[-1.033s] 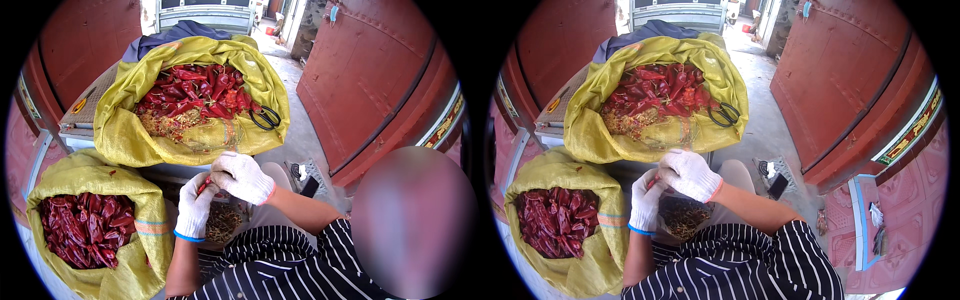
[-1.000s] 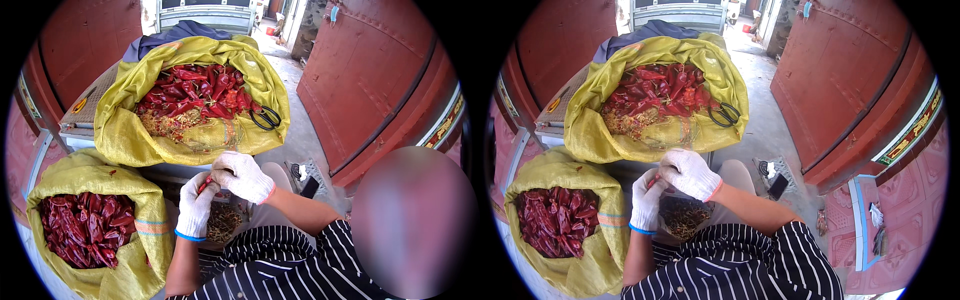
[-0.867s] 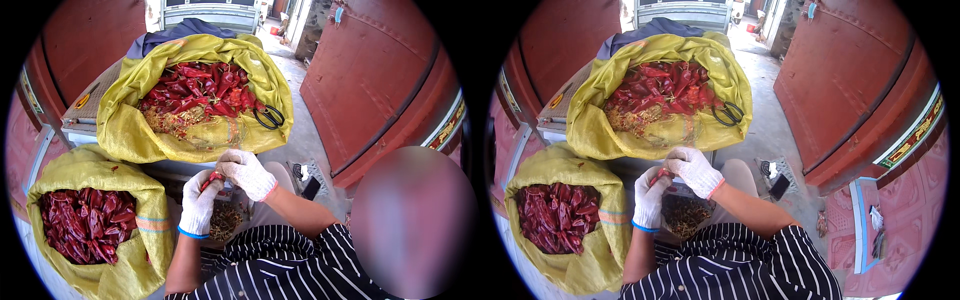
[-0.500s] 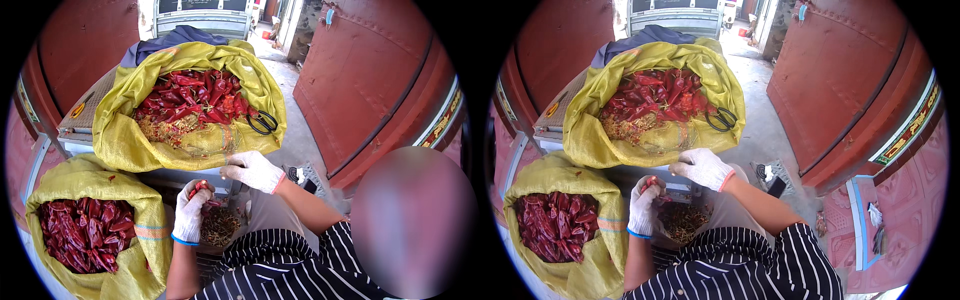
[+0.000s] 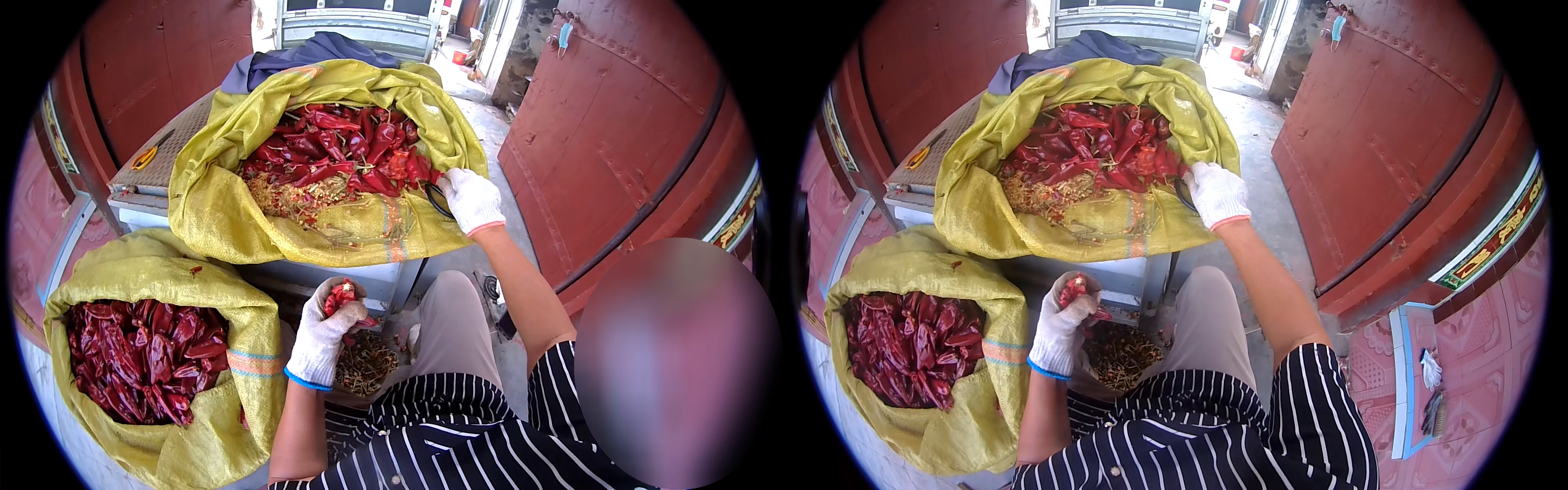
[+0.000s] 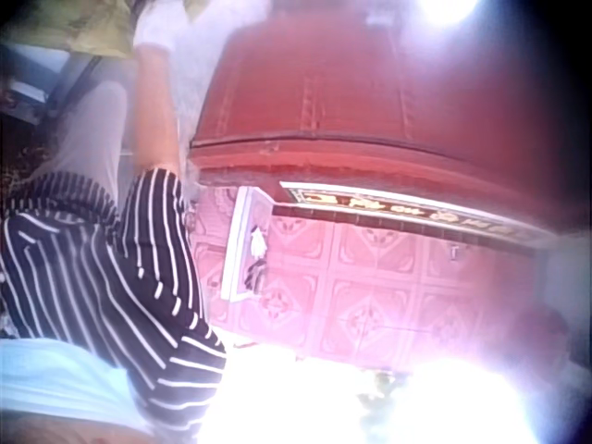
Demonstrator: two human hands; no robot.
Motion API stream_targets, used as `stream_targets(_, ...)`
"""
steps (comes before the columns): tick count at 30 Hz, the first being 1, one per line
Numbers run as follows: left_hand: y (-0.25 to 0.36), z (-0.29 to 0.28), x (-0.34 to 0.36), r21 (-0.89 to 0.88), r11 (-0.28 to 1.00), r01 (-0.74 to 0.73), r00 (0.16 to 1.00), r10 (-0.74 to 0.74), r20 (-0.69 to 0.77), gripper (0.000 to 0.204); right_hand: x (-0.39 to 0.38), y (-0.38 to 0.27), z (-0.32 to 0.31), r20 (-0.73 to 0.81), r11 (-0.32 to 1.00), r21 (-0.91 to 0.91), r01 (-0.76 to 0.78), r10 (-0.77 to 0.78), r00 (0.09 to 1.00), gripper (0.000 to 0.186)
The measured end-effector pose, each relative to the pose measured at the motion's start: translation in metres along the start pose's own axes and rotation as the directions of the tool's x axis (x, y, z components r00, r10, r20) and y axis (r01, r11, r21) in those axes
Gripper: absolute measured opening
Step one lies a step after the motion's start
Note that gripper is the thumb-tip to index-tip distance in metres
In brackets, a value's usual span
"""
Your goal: The person sits on the ground and processes dried red chili peppers. They pick up peppers from a large yellow sack, remove the stems by hand, and occasionally use scissors to cut the stems. The processed peppers are placed into a separate sack, while the removed stems are discarded into a pile on the ground.
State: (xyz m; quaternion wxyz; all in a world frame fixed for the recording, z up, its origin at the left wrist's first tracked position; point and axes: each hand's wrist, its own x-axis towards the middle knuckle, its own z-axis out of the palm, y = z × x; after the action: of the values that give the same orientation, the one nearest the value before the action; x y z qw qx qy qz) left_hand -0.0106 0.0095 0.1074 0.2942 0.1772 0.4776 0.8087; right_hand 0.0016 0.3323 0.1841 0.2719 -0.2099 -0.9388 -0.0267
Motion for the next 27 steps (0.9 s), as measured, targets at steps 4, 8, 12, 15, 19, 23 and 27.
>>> stream_targets(4,0.003,0.003,0.0,-0.01,0.998,-0.07,0.997,0.069,-0.02,0.041,-0.006,-0.011,-0.033,-0.026,0.995,0.103,-0.015,0.018,1.0,0.033)
stream_targets(8,0.0,0.004,0.005,-0.055,0.989,-0.137,0.991,0.137,-0.012,0.05,-0.024,-0.029,-0.09,0.164,0.896,0.439,-0.071,-0.002,0.986,0.036)
stream_targets(12,0.005,0.003,0.0,0.057,0.995,-0.083,0.997,0.083,0.007,0.042,-0.05,-0.061,-0.104,0.372,0.748,0.66,-0.072,-0.242,0.896,0.031)
stream_targets(15,0.007,0.005,0.002,0.115,0.992,-0.043,0.999,0.04,0.028,0.044,-0.068,-0.084,-0.107,0.564,0.703,0.676,-0.221,-0.301,0.769,0.03)
stream_targets(19,0.003,0.009,0.003,0.326,0.922,-0.206,0.978,0.181,0.106,0.057,-0.077,-0.104,-0.092,0.551,0.651,0.727,-0.218,-0.364,0.751,0.031)
stream_targets(23,-0.007,0.007,0.007,0.467,0.868,-0.169,0.981,0.196,-0.009,0.049,-0.087,-0.11,-0.074,0.477,0.603,0.785,-0.142,-0.444,0.758,0.032)
stream_targets(27,-0.008,0.003,0.009,0.502,0.811,-0.3,0.949,0.306,0.074,0.042,-0.09,-0.109,-0.069,0.351,0.47,0.876,-0.111,-0.461,0.815,0.029)
